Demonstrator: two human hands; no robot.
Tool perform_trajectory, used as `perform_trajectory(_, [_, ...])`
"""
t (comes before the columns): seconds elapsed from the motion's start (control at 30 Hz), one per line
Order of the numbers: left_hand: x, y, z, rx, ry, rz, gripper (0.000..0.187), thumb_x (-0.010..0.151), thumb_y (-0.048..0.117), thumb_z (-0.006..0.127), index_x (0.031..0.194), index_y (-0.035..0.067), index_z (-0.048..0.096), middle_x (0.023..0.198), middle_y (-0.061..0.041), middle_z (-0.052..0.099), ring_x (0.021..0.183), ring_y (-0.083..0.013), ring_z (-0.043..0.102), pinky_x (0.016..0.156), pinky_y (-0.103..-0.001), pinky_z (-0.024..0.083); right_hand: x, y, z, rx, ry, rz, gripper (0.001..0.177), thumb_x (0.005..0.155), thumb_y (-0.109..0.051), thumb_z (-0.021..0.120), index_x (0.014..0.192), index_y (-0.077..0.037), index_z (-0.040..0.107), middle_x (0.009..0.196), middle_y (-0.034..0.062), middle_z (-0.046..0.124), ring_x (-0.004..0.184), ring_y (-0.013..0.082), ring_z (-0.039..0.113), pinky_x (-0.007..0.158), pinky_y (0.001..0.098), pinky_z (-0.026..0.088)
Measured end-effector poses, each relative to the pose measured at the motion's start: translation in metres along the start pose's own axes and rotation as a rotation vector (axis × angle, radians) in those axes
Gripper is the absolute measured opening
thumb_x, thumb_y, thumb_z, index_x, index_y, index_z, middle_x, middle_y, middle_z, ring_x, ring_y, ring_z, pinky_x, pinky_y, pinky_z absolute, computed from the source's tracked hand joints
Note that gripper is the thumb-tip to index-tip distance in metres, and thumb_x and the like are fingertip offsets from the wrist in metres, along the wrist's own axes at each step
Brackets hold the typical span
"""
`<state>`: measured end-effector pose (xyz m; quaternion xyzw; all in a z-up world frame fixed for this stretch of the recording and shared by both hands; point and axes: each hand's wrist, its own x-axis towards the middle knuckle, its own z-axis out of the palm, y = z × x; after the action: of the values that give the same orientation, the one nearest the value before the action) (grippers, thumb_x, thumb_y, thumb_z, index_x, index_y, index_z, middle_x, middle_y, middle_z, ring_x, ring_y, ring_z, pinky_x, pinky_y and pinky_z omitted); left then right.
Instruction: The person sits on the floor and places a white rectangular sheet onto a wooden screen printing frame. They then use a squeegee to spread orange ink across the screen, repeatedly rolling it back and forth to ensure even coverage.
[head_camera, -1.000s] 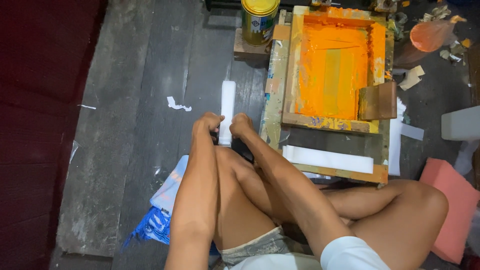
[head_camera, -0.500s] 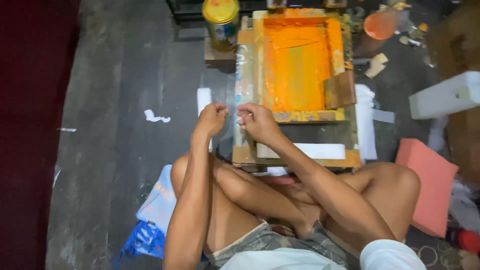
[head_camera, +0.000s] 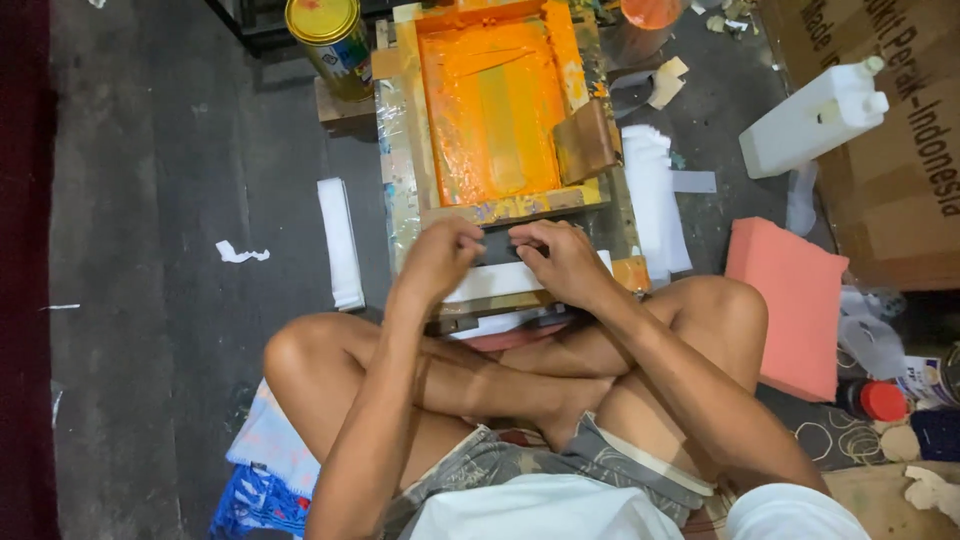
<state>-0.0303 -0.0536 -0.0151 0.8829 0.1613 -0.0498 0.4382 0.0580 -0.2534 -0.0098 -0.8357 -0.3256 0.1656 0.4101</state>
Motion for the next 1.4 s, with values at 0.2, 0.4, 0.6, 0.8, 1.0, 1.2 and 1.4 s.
perform_trajectory(0.2, [0.010,-0.001,0.040,0.210,-0.126,0.060,0.032,0.085,0.019,0.079,0.116,0.015,0.074,0.109,-0.008,0.071,0.117,-0.0356,0.062,0.098,-0.057,0.049,-0.023,0.028,-0.011,-0.383,-0.077,-0.082,0.031,0.092,-0.034,0.070,0.122,-0.027,0.073,0.113,-0.0054,0.067,0.113,0.0221,0.056,0.092,0.0390,0.042])
perform_trajectory(0.4, [0.024,-0.024,0.064,0.362,-0.135,0.041,0.026,0.084,0.024,0.079,0.110,0.023,0.077,0.106,-0.004,0.069,0.113,-0.0345,0.063,0.094,-0.059,0.051,-0.026,0.035,-0.014,-0.453,-0.157,-0.032,0.028,0.095,-0.030,0.067,0.121,-0.023,0.074,0.110,-0.0026,0.060,0.115,0.0237,0.052,0.094,0.0409,0.038])
perform_trajectory(0.6, [0.005,0.007,0.042,0.247,-0.111,0.054,0.017,0.086,0.016,0.076,0.103,0.015,0.076,0.098,-0.008,0.068,0.105,-0.0359,0.064,0.090,-0.056,0.054,-0.029,0.034,-0.013,-0.430,-0.094,-0.092,0.020,0.096,-0.029,0.067,0.114,-0.026,0.073,0.106,-0.0020,0.059,0.111,0.0252,0.055,0.092,0.0434,0.040])
perform_trajectory(0.8, [0.007,0.001,0.045,0.250,-0.089,0.038,0.003,0.088,0.016,0.073,0.090,0.016,0.076,0.091,-0.006,0.063,0.099,-0.0337,0.063,0.087,-0.051,0.055,-0.031,0.043,-0.008,-0.413,-0.037,-0.130,0.016,0.097,-0.028,0.066,0.111,-0.023,0.070,0.103,-0.0019,0.060,0.105,0.0248,0.057,0.091,0.0433,0.040])
perform_trajectory(1.0, [0.001,0.007,0.043,0.083,-0.011,0.040,0.012,0.092,0.019,0.067,0.090,0.008,0.072,0.091,-0.012,0.057,0.093,-0.0373,0.058,0.079,-0.054,0.052,-0.028,0.045,-0.009,-0.429,-0.068,-0.109,0.018,0.093,-0.028,0.070,0.111,-0.025,0.071,0.108,-0.0030,0.063,0.112,0.0235,0.057,0.096,0.0445,0.040])
perform_trajectory(1.2, [-0.013,0.022,0.031,0.168,0.086,0.228,0.020,0.095,0.023,0.066,0.084,0.006,0.063,0.083,-0.010,0.056,0.083,-0.0302,0.056,0.072,-0.044,0.047,-0.031,0.040,-0.011,-0.448,-0.034,-0.118,0.019,0.095,-0.028,0.070,0.113,-0.023,0.069,0.121,0.0000,0.061,0.119,0.0263,0.056,0.095,0.0443,0.042])
perform_trajectory(1.4, [-0.015,0.047,0.012,0.154,-0.018,0.128,0.009,0.097,0.028,0.065,0.098,0.026,0.074,0.086,-0.005,0.074,0.094,-0.0339,0.071,0.078,-0.047,0.056,-0.021,0.028,-0.021,-0.438,0.051,-0.236,0.011,0.099,-0.032,0.067,0.107,-0.027,0.071,0.098,-0.0029,0.073,0.098,0.0182,0.069,0.090,0.0367,0.043])
